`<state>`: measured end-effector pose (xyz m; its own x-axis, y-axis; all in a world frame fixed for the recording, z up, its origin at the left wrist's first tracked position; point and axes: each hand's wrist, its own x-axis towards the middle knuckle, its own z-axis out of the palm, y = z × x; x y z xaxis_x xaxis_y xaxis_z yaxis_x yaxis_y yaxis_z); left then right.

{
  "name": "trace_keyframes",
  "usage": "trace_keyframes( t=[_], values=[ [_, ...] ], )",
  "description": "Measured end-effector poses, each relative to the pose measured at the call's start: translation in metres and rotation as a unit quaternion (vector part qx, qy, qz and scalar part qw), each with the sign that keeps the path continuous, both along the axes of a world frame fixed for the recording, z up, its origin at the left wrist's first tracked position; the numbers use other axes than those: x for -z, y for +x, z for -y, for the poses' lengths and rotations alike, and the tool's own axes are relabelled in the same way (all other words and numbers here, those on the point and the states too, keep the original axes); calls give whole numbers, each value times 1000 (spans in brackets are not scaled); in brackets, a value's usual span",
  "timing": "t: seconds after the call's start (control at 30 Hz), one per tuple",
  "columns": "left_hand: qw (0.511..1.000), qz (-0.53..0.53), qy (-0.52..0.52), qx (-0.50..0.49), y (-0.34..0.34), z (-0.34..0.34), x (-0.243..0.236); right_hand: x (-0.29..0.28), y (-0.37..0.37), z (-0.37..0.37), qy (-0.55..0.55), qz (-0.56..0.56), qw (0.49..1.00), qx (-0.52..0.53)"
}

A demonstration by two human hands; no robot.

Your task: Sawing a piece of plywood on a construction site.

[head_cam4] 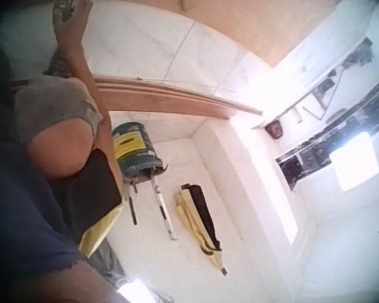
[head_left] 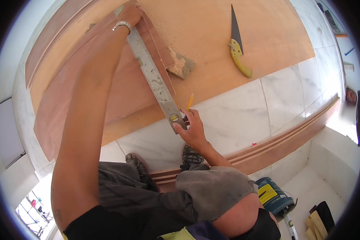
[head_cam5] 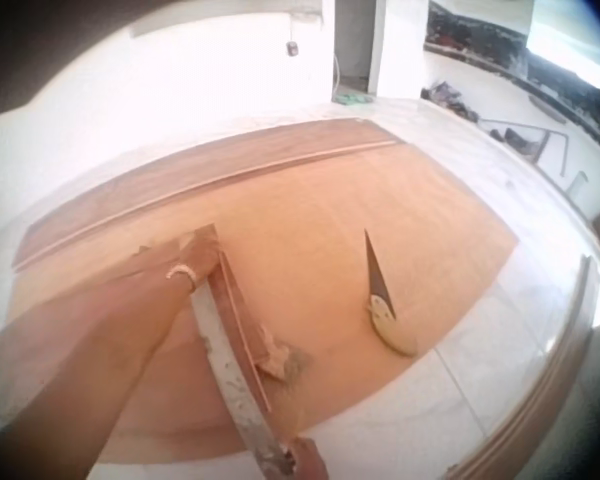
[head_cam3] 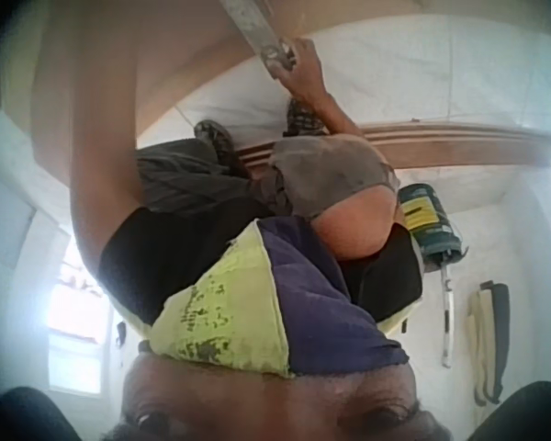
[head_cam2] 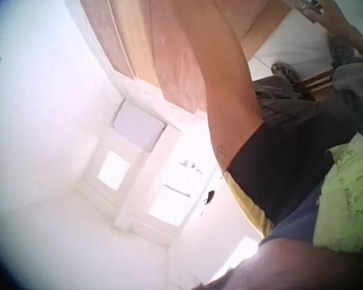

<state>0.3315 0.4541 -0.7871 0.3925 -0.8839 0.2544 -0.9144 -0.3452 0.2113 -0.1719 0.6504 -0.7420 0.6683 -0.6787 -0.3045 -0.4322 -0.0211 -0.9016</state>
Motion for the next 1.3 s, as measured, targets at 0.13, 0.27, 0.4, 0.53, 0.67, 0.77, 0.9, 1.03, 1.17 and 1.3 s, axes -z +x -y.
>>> trace_keyframes(
  t=[0.13,0.27,0.4,0.53,0.67,0.77,0.9,1.03,1.17,1.3],
  values=[
    [958,-272,-77,-44,-35,-20,-39,0,3,-1,-13,19,1000,8],
    [931,-303,75,189,-140,-83,-76,0,8,-4,-29,19,999,17],
    [888,-245,196,336,-216,-156,-64,-1,10,-11,-110,-30,993,7],
    [996,-50,-44,51,-151,-143,-28,1,14,-13,-141,-60,988,-2],
    [989,-131,3,-63,-78,-131,-5,7,21,-7,-101,-35,994,-18],
    [991,-114,40,-64,-68,-130,4,10,27,2,-134,-22,991,-17],
    [993,-87,-25,-81,-82,-123,13,12,35,13,-101,-15,995,-14],
    [992,-89,-26,-88,-86,-120,17,14,40,16,-76,14,997,2],
    [990,-100,-29,-96,-86,-121,17,16,41,15,-63,17,997,29],
    [991,-88,-33,-98,-89,-121,15,17,41,17,-66,26,997,10]
  ],
)
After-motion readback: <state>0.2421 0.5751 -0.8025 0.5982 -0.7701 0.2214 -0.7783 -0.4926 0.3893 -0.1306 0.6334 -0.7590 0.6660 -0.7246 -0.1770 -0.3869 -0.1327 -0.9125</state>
